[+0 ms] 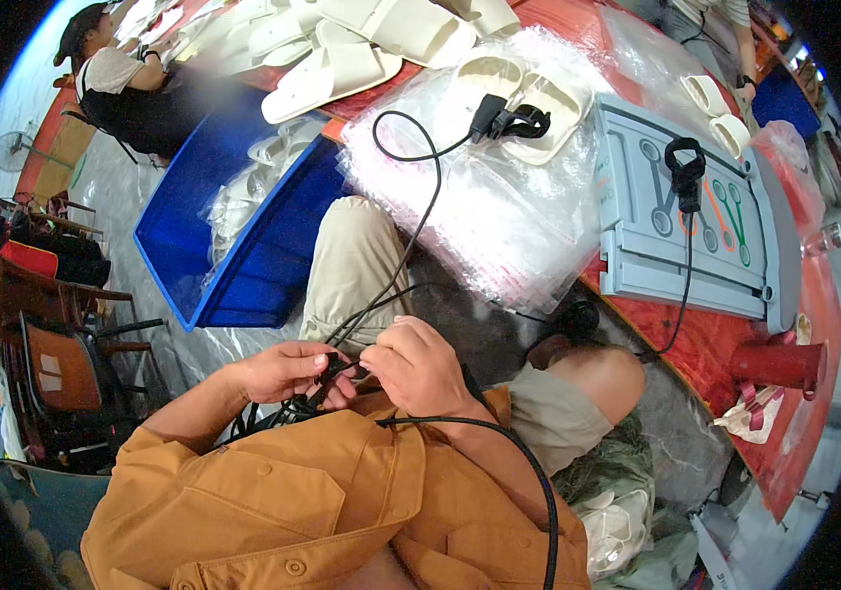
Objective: Packing white slippers into plastic bags and placing them in a large sack.
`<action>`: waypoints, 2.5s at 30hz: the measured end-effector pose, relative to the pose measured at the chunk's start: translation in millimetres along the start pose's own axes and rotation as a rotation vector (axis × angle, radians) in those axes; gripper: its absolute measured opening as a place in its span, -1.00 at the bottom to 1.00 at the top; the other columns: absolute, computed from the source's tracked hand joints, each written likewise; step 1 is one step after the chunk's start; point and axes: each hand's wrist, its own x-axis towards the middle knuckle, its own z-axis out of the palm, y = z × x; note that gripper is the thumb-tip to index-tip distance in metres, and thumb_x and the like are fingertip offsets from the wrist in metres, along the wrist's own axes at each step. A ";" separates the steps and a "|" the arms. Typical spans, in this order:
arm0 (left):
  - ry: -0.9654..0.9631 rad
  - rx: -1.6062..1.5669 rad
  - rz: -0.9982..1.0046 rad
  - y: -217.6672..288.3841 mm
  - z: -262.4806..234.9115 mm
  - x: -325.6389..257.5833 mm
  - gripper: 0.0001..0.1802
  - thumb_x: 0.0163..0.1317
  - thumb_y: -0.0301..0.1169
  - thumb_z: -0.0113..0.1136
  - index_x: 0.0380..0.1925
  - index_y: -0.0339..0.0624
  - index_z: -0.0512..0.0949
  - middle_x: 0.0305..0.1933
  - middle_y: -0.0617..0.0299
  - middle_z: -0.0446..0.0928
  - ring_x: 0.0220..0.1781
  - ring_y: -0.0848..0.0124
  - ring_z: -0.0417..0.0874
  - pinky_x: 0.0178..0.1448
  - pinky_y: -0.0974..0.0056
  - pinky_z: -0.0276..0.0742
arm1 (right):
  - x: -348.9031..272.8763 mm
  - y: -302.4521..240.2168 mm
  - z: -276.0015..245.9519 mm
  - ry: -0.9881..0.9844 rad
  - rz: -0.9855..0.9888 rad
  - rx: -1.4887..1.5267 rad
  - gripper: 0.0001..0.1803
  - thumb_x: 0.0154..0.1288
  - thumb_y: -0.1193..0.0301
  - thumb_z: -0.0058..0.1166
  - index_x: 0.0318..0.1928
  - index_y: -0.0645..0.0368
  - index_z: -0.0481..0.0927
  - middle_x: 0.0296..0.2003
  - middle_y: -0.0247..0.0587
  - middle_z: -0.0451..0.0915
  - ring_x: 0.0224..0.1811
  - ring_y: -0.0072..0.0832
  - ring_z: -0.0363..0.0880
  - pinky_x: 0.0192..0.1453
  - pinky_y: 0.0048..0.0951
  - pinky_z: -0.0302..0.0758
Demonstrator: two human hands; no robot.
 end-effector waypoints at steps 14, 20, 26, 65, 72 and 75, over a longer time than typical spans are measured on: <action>0.080 0.074 0.088 -9.4 0.9 0.7 -0.59 0.48 -0.08 0.01 0.06 -0.19 0.49 -0.14 0.17 0.61 -0.14 0.45 0.62 -0.01 0.38 0.50 | -13.8 -12.1 16.8 -0.262 0.825 0.739 -0.87 0.24 0.46 0.29 -0.27 0.24 0.63 -0.41 -0.27 0.65 -0.42 -0.59 0.60 -0.32 -0.51 0.50; 0.132 0.343 0.239 -0.8 8.7 -6.8 -0.65 0.43 -0.23 0.14 0.07 -0.21 0.53 -0.07 0.31 0.58 -0.07 0.55 0.54 0.07 0.41 0.45 | -6.2 -15.5 28.1 -0.493 1.038 0.839 -0.81 0.21 0.49 0.32 -0.24 0.28 0.57 -0.42 -0.35 0.61 -0.39 -0.67 0.53 -0.31 -0.57 0.46; 0.214 0.390 0.322 -1.1 3.5 -19.9 -0.64 0.30 -0.49 0.28 0.09 -0.24 0.53 -0.04 0.33 0.58 0.00 0.57 0.54 0.14 0.39 0.45 | -6.3 -11.4 38.0 -0.540 1.165 1.090 -0.91 0.29 0.53 0.23 -0.26 0.27 0.58 -0.44 -0.43 0.56 -0.41 -0.70 0.47 -0.34 -0.60 0.39; 0.345 0.294 0.409 -4.5 4.0 -8.0 -0.64 0.29 -0.51 0.27 0.09 -0.25 0.51 -0.04 0.33 0.57 0.00 0.58 0.53 0.14 0.38 0.45 | -19.3 -1.1 48.2 -0.525 0.944 0.842 -0.90 0.31 0.53 0.15 -0.19 0.27 0.61 -0.40 -0.46 0.57 -0.40 -0.73 0.44 -0.30 -0.62 0.39; 0.331 0.274 0.422 -5.1 0.3 -10.4 -0.66 0.23 -0.52 0.35 0.00 -0.24 0.53 -0.17 0.36 0.60 -0.15 0.61 0.58 -0.02 0.44 0.51 | 4.4 -9.9 33.1 -0.354 1.071 0.959 -0.83 0.30 0.53 0.18 -0.12 0.29 0.57 -0.36 -0.37 0.59 -0.38 -0.69 0.53 -0.28 -0.58 0.50; 0.322 0.273 0.450 -7.2 0.3 -10.2 -0.65 0.17 -0.55 0.39 -0.05 -0.24 0.52 -0.19 0.35 0.59 -0.16 0.61 0.59 -0.03 0.44 0.52 | 2.3 -13.9 39.1 -0.395 1.114 1.022 -0.82 0.28 0.56 0.23 -0.14 0.32 0.56 -0.33 -0.36 0.60 -0.36 -0.70 0.52 -0.30 -0.63 0.49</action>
